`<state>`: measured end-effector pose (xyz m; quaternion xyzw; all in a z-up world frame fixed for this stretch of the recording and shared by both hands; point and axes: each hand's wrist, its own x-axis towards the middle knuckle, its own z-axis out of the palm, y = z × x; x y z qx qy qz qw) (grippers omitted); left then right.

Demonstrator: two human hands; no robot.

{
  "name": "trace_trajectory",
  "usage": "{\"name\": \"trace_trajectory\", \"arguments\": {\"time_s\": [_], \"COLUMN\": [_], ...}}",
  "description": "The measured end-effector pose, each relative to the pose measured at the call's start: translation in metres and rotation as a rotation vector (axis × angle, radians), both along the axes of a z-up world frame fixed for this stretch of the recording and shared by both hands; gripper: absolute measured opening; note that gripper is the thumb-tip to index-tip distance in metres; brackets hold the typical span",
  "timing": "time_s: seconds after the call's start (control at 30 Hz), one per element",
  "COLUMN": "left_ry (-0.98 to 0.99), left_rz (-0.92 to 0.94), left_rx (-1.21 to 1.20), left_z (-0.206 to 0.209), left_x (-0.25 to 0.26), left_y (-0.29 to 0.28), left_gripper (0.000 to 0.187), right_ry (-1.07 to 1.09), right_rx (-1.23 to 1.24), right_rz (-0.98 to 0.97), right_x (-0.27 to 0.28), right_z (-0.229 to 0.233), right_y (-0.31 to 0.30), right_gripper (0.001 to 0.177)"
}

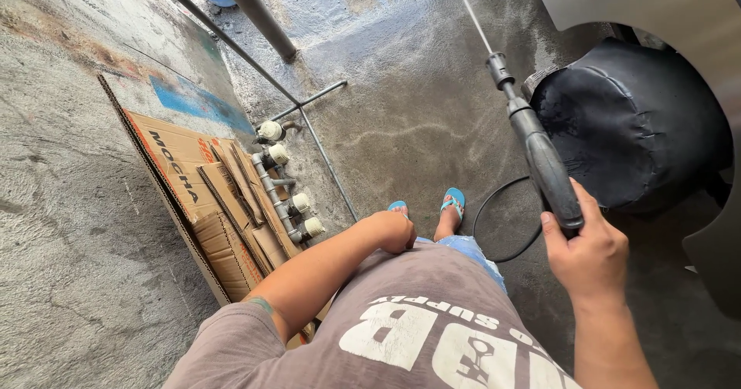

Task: The person is using a pressure washer to clean a vehicle and the surrounding concrete floor.

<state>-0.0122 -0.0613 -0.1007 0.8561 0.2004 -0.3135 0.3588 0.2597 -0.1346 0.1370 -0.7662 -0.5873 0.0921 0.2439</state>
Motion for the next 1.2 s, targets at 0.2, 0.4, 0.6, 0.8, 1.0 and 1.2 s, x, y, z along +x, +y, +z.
{"name": "trace_trajectory", "arguments": {"time_s": [0.2, 0.4, 0.6, 0.8, 1.0, 1.2], "left_ry": [0.005, 0.025, 0.047, 0.037, 0.021, 0.051], "left_rz": [-0.018, -0.009, 0.003, 0.081, 0.154, 0.215], "left_rx": [-0.002, -0.014, -0.055, -0.037, -0.048, -0.055], "left_z": [-0.001, 0.015, 0.027, 0.043, 0.043, 0.03], "left_x": [0.001, 0.011, 0.019, 0.032, 0.07, 0.127], "left_y": [0.002, 0.008, 0.012, 0.016, 0.018, 0.011], "left_gripper": [0.038, 0.034, 0.032, 0.038, 0.042, 0.04], "right_ry": [-0.014, -0.012, 0.005, 0.008, -0.015, 0.134], "right_rx": [-0.015, -0.026, -0.027, -0.005, -0.03, -0.189], "right_rz": [-0.053, -0.052, -0.029, -0.044, -0.109, -0.216], "right_x": [0.019, 0.024, 0.033, 0.066, 0.147, 0.232], "right_z": [-0.007, -0.002, 0.0, -0.009, -0.034, -0.037], "right_y": [-0.012, -0.016, -0.018, -0.024, -0.042, -0.057], "right_gripper": [0.054, 0.053, 0.053, 0.048, 0.043, 0.046]}}
